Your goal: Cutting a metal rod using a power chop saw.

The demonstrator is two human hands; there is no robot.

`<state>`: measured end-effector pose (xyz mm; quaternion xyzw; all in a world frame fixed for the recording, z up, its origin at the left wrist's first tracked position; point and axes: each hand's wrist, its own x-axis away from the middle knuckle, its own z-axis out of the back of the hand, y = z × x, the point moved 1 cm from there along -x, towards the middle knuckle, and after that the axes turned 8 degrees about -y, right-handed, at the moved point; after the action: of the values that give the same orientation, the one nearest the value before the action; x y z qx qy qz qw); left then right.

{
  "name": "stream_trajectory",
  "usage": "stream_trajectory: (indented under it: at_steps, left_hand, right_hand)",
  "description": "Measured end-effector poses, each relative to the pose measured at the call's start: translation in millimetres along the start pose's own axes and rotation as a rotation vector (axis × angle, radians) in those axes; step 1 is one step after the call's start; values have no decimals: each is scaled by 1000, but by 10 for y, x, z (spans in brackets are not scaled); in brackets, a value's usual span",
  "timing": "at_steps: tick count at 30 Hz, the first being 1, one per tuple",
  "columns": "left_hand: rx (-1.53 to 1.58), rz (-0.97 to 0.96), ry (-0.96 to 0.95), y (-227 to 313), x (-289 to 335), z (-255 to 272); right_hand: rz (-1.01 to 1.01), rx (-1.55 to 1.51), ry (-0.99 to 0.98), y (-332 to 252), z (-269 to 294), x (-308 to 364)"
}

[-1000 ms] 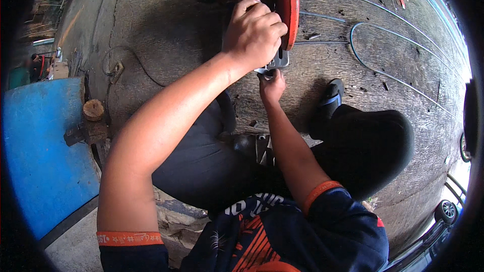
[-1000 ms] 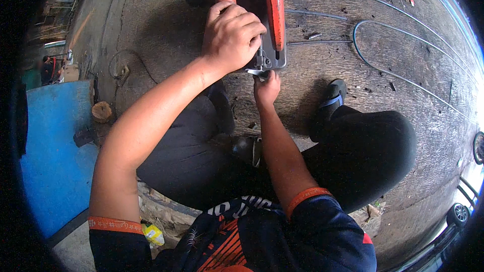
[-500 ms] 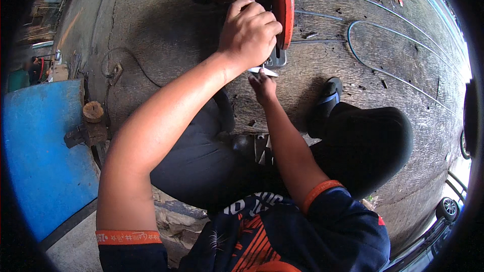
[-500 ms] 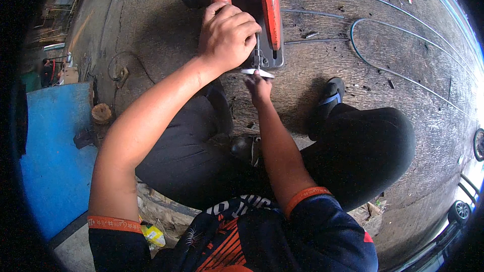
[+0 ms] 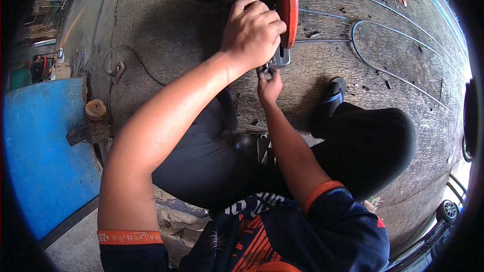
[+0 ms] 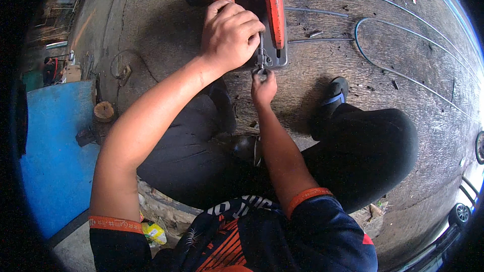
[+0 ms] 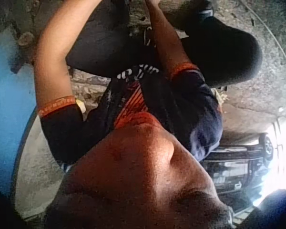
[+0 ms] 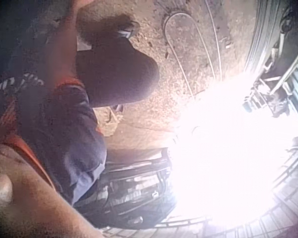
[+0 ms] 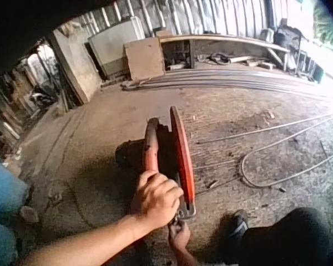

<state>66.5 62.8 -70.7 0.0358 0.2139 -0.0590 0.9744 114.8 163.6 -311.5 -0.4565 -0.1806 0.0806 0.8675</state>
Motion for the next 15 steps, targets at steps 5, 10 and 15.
stream_trajectory:
  at_steps: [5,10,15]
  left_hand:
    - [-22,0,-16,18,-10,9]
    - [-15,3,-35,-7,3,56]
    - [128,11,438,-136,-292,335]
  right_hand:
    - [-192,-316,-7,78,-60,-82]
    - [-252,-166,-95,11,-2,-288]
    - [-484,-560,-110,277,-133,-479]
